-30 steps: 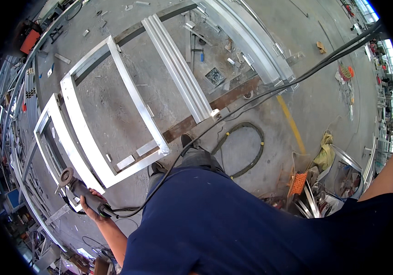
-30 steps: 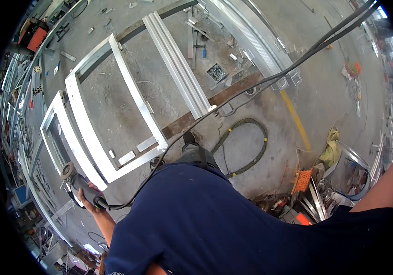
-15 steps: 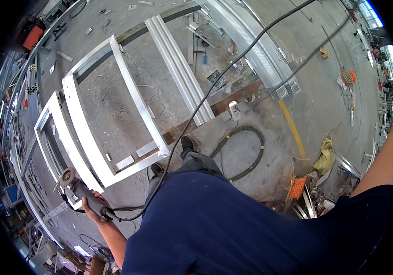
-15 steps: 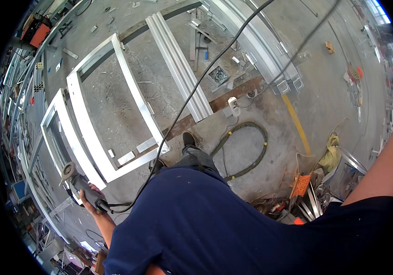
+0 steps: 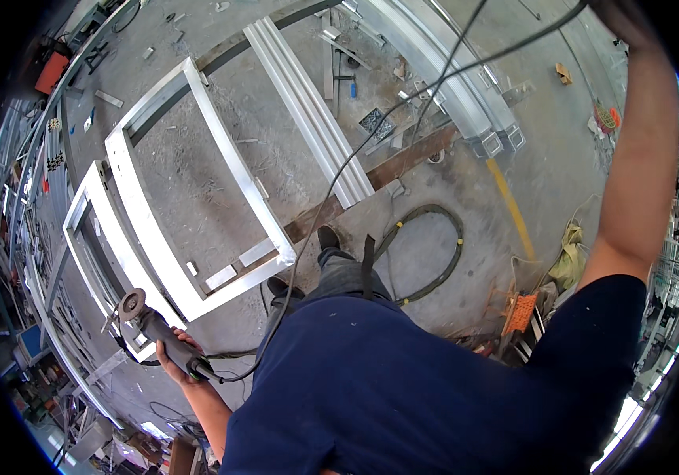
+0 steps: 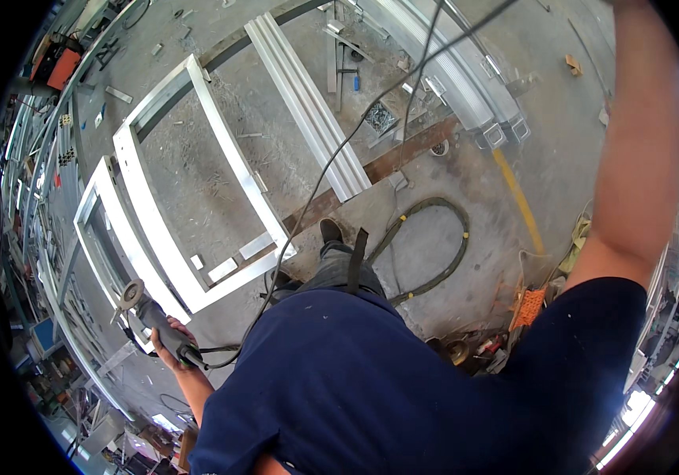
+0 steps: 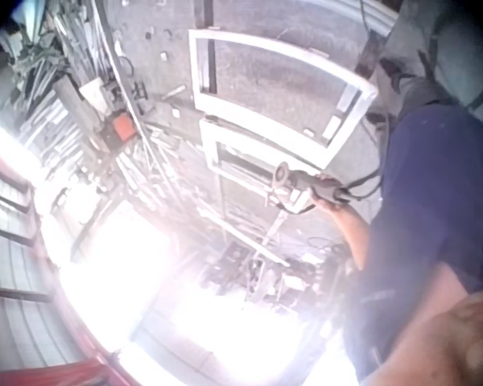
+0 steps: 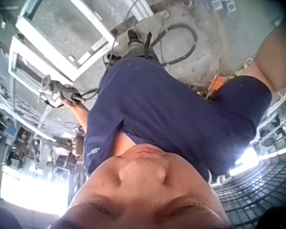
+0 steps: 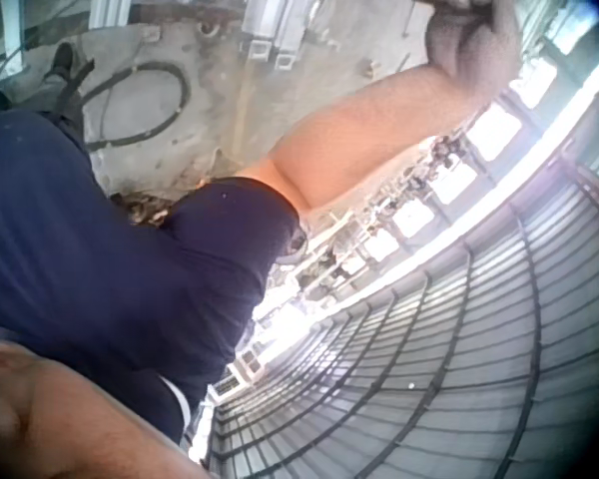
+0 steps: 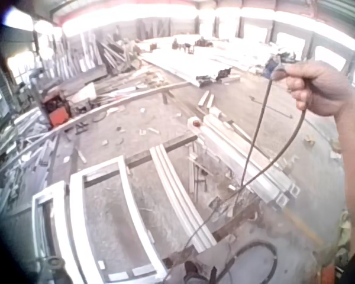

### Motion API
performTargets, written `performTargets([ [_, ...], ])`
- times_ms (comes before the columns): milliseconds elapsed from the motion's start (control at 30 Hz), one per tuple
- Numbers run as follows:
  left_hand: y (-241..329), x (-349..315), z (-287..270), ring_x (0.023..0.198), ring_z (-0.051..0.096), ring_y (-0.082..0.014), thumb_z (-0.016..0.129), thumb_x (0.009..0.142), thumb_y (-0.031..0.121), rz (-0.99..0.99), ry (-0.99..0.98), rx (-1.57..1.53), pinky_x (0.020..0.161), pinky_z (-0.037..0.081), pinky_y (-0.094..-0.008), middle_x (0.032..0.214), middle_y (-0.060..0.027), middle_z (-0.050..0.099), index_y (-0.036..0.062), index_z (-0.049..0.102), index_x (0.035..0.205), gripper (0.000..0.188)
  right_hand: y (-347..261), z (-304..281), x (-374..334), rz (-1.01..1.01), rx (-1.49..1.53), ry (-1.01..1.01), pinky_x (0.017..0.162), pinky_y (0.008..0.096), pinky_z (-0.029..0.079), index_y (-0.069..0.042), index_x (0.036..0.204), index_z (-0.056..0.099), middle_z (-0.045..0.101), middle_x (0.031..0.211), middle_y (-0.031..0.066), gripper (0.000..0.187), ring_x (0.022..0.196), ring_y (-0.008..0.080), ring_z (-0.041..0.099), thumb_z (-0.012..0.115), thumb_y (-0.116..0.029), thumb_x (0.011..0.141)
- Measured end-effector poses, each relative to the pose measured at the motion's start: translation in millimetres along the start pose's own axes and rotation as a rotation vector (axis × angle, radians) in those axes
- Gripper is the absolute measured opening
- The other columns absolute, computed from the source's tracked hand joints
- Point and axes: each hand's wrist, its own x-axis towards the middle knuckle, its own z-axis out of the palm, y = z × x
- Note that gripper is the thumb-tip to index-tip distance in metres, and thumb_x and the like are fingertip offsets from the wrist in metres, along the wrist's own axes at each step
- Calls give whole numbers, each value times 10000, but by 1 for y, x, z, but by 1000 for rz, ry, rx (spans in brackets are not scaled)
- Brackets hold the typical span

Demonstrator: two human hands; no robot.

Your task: The person arranges long metal slats on a flat metal panel, uses an angle grinder to smooth edges, measures the panel with a tape measure, and stacks the slats in parallel rows. The work occurs in a workshop with scattered tools and metal parts.

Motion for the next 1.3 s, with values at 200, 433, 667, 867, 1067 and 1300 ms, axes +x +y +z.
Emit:
performTargets([
  [200, 9, -1, -2, 917, 645, -215, 679, 877, 321, -26, 34, -22, 845, 571, -351, 1029, -116, 610, -20, 486, 1210, 514, 101, 21, -61, 119, -83, 144, 579, 250, 486, -9, 1020, 613, 491, 662, -29, 254, 560, 109, 508, 526, -247, 1004],
  [433, 6, 39, -1, 872, 648, -247, 697, 859, 306, 2, -23, 81, 814, 569, -370, 978, -145, 621, -35, 530, 1115, 458, 198, 21, -151, 487, -1275, 465, 1003, 383, 447, 52, 1349, 493, 583, 1299, 237, 623, 1204, 307, 573, 659, -352, 904],
  [667, -82, 64, 76, 830, 648, -252, 698, 855, 368, -65, -59, 431, 794, 555, -372, 939, -148, 642, -4, 573, 1045, 436, 222, 263, -171, 467, -414, -290, 1011, 391, 454, -5, 1317, 569, 600, 1316, 178, 614, 1212, 285, 573, 632, -467, 918],
  [867, -144, 28, 146, 814, 675, -266, 654, 873, 494, -180, -899, 1807, 761, 526, -389, 836, -147, 696, -6, 673, 872, 500, 255, 364, -162, 847, 995, -375, 824, 354, 563, 36, 1108, 604, 675, 1009, 157, 512, 887, 258, 683, 698, -399, 855],
  [1067, -111, 52, 71, 943, 673, -352, 684, 830, 524, 50, -500, 2022, 811, 520, -410, 984, -209, 703, -14, 676, 988, 561, 372, 213, -146, 822, -372, -100, 827, 415, 554, 57, 1091, 554, 680, 1039, 198, 586, 927, 301, 689, 782, -324, 708],
  [1300, -32, -6, -145, 1013, 661, -371, 675, 810, 517, -330, 208, 2448, 869, 521, -460, 1072, -217, 690, -9, 655, 1102, 602, 460, 210, -78, 744, -949, -257, 942, 416, 507, 61, 1163, 524, 646, 1134, 273, 710, 1090, 386, 632, 793, -328, 633],
])
